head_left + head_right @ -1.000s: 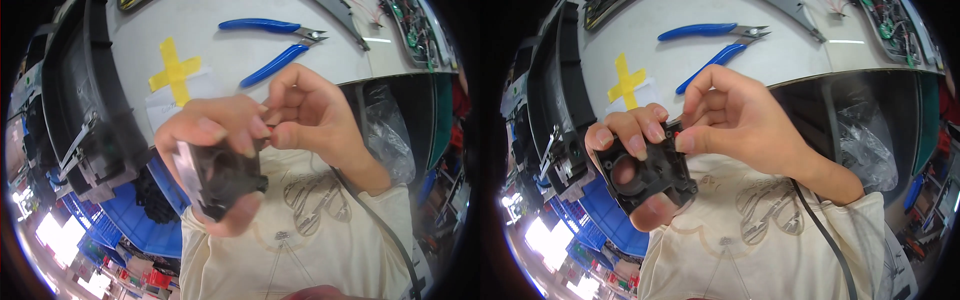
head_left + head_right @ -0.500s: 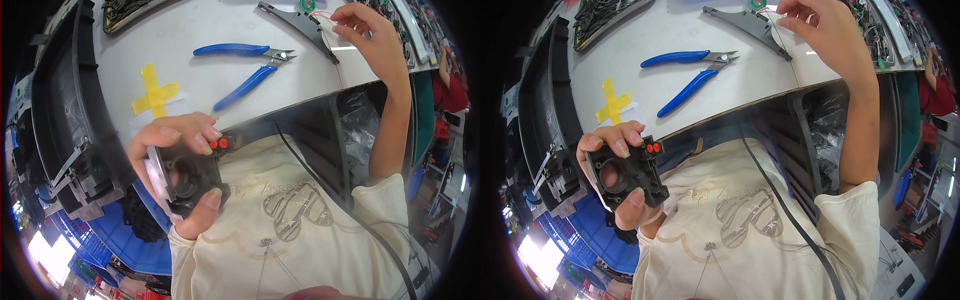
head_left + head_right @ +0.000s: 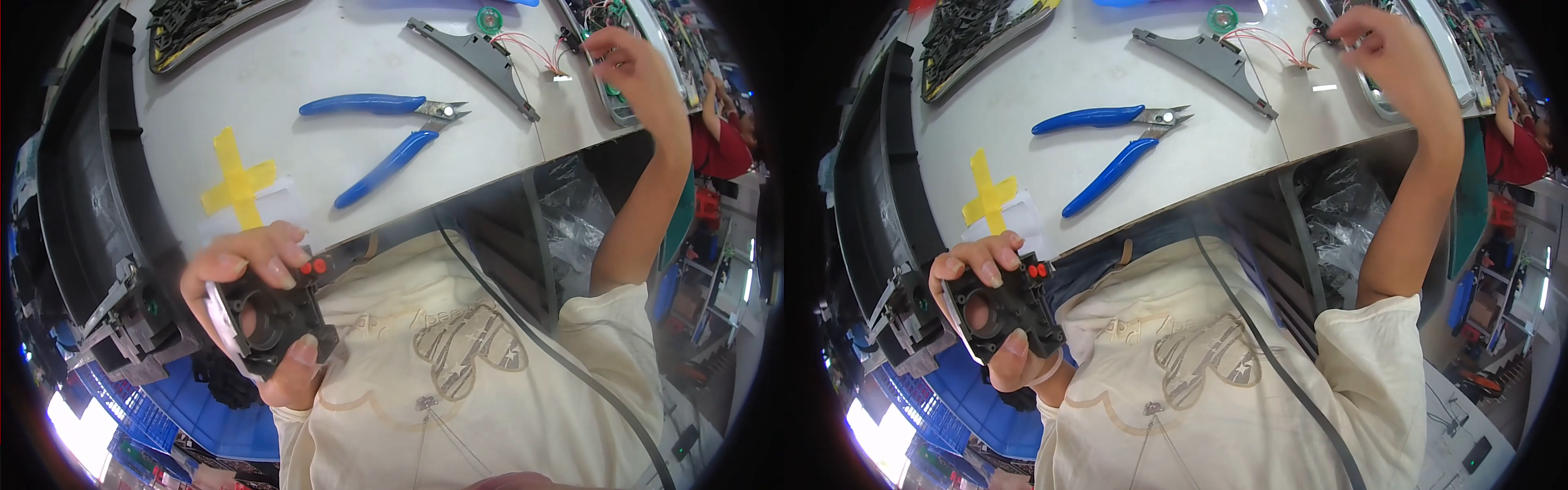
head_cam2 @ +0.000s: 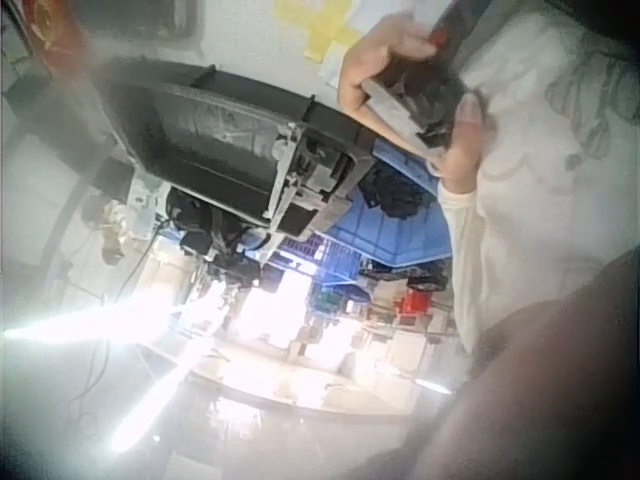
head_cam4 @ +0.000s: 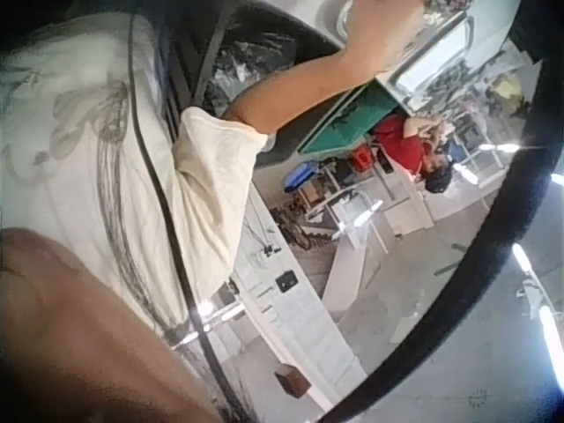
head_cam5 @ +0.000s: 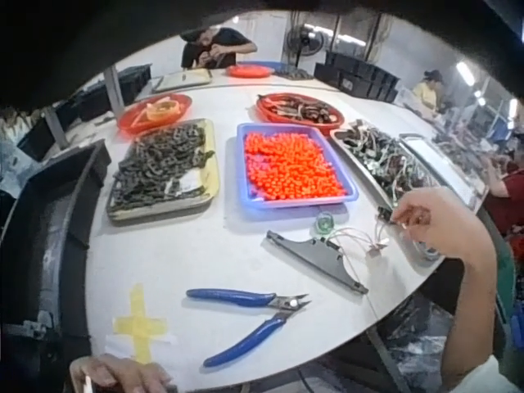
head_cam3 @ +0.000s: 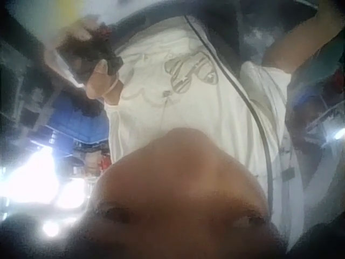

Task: Assembling internal components, including a speaker and switches, into a plastic electronic housing.

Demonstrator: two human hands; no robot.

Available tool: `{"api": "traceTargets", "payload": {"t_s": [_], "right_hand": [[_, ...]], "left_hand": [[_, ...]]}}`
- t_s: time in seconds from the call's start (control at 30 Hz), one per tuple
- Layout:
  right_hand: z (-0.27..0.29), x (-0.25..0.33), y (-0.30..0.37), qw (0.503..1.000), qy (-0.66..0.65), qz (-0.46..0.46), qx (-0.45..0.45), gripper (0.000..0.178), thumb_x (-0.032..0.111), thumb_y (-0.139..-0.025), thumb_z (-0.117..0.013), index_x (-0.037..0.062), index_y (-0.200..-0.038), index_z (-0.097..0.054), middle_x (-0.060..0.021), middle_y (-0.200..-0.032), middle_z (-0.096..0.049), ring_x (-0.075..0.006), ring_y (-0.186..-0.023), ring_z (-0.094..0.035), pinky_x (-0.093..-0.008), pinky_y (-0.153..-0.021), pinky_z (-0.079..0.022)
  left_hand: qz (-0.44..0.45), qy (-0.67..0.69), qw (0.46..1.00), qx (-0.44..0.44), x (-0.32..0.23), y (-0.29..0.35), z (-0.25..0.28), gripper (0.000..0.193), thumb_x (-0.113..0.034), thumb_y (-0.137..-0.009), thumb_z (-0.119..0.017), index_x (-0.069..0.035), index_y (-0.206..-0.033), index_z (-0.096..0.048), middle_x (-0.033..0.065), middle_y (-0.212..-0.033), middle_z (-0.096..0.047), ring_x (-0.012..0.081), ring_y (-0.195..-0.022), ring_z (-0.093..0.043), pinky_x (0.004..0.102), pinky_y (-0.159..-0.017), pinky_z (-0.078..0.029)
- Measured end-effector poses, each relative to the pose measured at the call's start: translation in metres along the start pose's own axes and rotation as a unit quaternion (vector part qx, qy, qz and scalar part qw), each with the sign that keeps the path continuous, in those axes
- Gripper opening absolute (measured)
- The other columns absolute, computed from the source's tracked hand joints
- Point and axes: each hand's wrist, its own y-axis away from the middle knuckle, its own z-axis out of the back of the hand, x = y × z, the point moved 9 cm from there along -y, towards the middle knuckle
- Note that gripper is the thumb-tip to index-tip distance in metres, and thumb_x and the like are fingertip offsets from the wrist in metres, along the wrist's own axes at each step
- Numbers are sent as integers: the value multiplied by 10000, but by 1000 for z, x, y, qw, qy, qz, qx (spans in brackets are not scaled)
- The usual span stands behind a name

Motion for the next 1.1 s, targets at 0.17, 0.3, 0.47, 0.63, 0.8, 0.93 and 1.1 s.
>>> {"api": "traceTargets", "payload": {"t_s": [0.17,0.3,0.47,0.63,0.8,0.93,1.1], "right_hand": [[-45,13,-6,995,1,95,32,241,-6,-689,-638,14,-926,-599,-42,-758,-583,-130,-638,-498,-244,-616,-423],[-30,1,-3,990,-137,12,38,173,42,-768,-622,-14,-931,-599,-23,-759,-597,-101,-710,-535,-216,-674,-411],[-23,7,-2,934,-355,-7,46,162,70,-848,-550,1,-987,-595,-49,-865,-616,-88,-757,-544,-214,-656,-412],[-25,2,-4,927,-374,-2,38,202,73,-856,-549,-26,-1029,-584,-95,-959,-624,-124,-788,-576,-223,-676,-449],[-18,25,-6,903,-422,74,20,199,58,-869,-527,-54,-1019,-592,-158,-1134,-556,-203,-1039,-556,-306,-922,-439],[-29,10,-21,924,-377,50,-37,214,67,-885,-505,-62,-1030,-596,-172,-1166,-541,-225,-1083,-530,-319,-954,-413],[-18,8,-14,853,-513,72,-67,248,82,-897,-490,-75,-1069,-576,-176,-1179,-536,-247,-1079,-532,-328,-977,-395]], "left_hand": [[-7,-1,999,33,0,-5,-1,544,-135,-634,-703,-64,-1094,-423,115,-865,-536,252,-821,-554,459,-821,-394],[-1,30,998,47,5,-11,-4,520,-132,-655,-711,-55,-1091,-438,126,-858,-552,266,-813,-565,470,-820,-402],[11,69,996,54,12,-12,1,543,-137,-625,-715,-57,-1084,-437,116,-852,-549,258,-813,-564,454,-818,-406],[16,36,999,-26,6,-9,0,532,-141,-616,-710,-54,-1065,-440,104,-837,-541,243,-802,-557,440,-818,-408],[21,41,999,-25,7,-9,0,540,-139,-597,-690,-59,-1064,-432,94,-829,-526,231,-785,-548,428,-822,-403],[30,46,999,-1,9,-8,0,557,-161,-584,-690,-61,-1065,-428,94,-828,-518,231,-783,-542,425,-827,-400],[35,40,998,-27,8,-7,3,591,-172,-550,-681,-61,-1067,-418,92,-826,-508,231,-781,-528,423,-827,-401]]}}
